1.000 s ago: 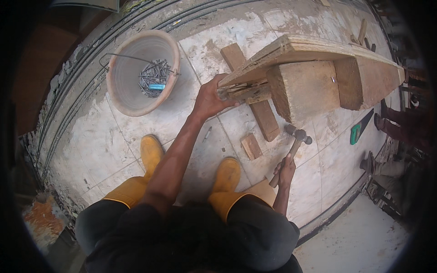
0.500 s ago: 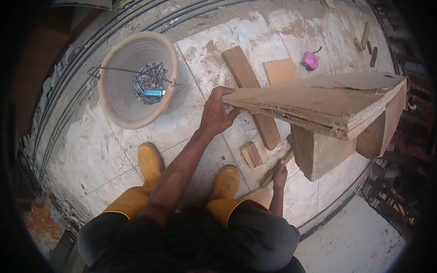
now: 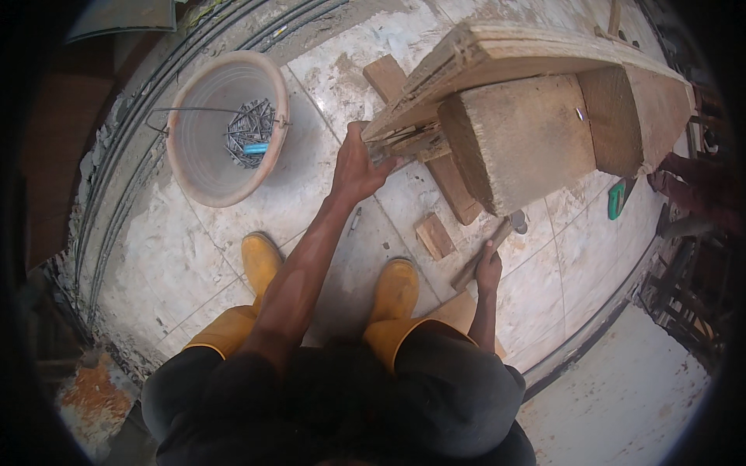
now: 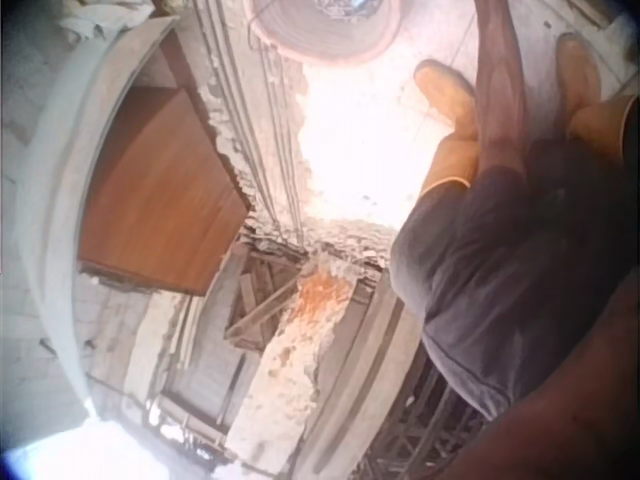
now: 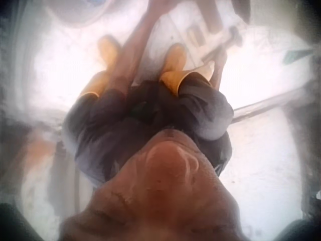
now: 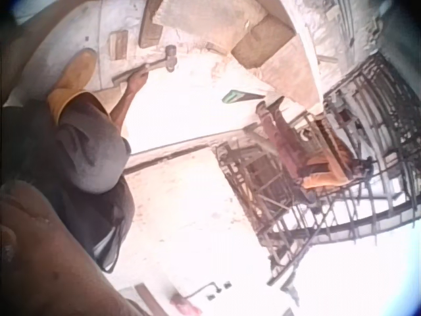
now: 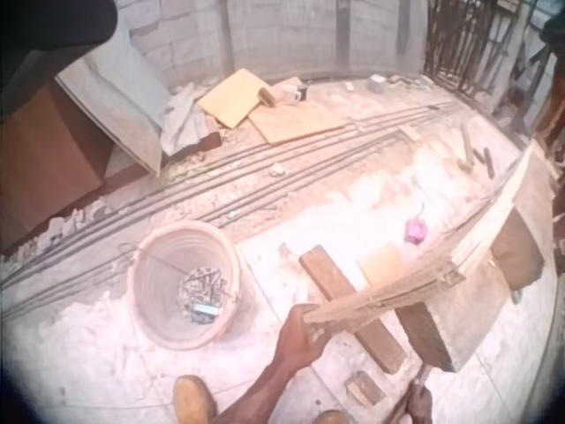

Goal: The person assembles a wood frame by aligning boards and hammering nails into them, while another person assists by holding parts in place.

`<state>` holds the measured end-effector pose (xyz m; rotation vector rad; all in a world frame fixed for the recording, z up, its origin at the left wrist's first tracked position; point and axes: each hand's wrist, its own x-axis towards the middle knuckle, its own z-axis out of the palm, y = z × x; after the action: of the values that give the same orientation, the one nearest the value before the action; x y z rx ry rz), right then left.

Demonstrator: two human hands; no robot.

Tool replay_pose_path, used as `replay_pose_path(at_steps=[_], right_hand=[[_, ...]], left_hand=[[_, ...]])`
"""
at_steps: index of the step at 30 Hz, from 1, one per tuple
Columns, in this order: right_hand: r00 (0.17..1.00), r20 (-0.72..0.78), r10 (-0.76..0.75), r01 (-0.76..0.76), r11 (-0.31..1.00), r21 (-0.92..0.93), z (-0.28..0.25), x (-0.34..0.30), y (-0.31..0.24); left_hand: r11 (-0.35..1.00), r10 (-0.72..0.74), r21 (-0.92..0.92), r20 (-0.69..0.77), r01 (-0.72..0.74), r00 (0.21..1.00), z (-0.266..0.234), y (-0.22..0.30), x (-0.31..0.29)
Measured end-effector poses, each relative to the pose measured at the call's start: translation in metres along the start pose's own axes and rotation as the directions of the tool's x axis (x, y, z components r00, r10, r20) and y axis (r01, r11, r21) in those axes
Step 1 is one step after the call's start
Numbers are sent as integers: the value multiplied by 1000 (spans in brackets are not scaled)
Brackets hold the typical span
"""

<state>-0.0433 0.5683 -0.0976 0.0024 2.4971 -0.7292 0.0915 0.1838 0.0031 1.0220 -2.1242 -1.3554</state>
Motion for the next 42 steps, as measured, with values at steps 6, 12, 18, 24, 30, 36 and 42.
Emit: replay_pose_path(at_steps=[6, 12, 18, 24, 30, 36, 42], right_hand=[[999, 22, 36, -36, 999, -8, -3, -11, -21], [999, 4, 50, -50, 999, -12, -4, -8, -9], [997, 33, 73, -73, 997, -13, 5, -12, -17], [966, -220, -137, -2, 844, -536, -50, -26, -104], [114, -672, -732, 878, 391, -277, -156, -85, -340], [-1, -406, -914, 923, 156, -352, -173, -97, -444], [237, -221, -946, 936, 283, -207, -176, -88, -442]], left_hand=[[995, -95, 7, 70, 95, 993, -5, 5, 2], [998, 58, 18, -67, -57, 996, 1, 0, -6], [1000, 21, 22, -130, -18, 991, 16, -14, -6], [1000, -24, -11, 21, 24, 1000, 3, -5, -2], [993, -20, -112, -480, -38, 877, 9, -42, -17], [24, -780, -887, 272, 461, 563, 47, -25, -36], [-162, -578, -926, 369, 340, 728, 68, 11, -27]])
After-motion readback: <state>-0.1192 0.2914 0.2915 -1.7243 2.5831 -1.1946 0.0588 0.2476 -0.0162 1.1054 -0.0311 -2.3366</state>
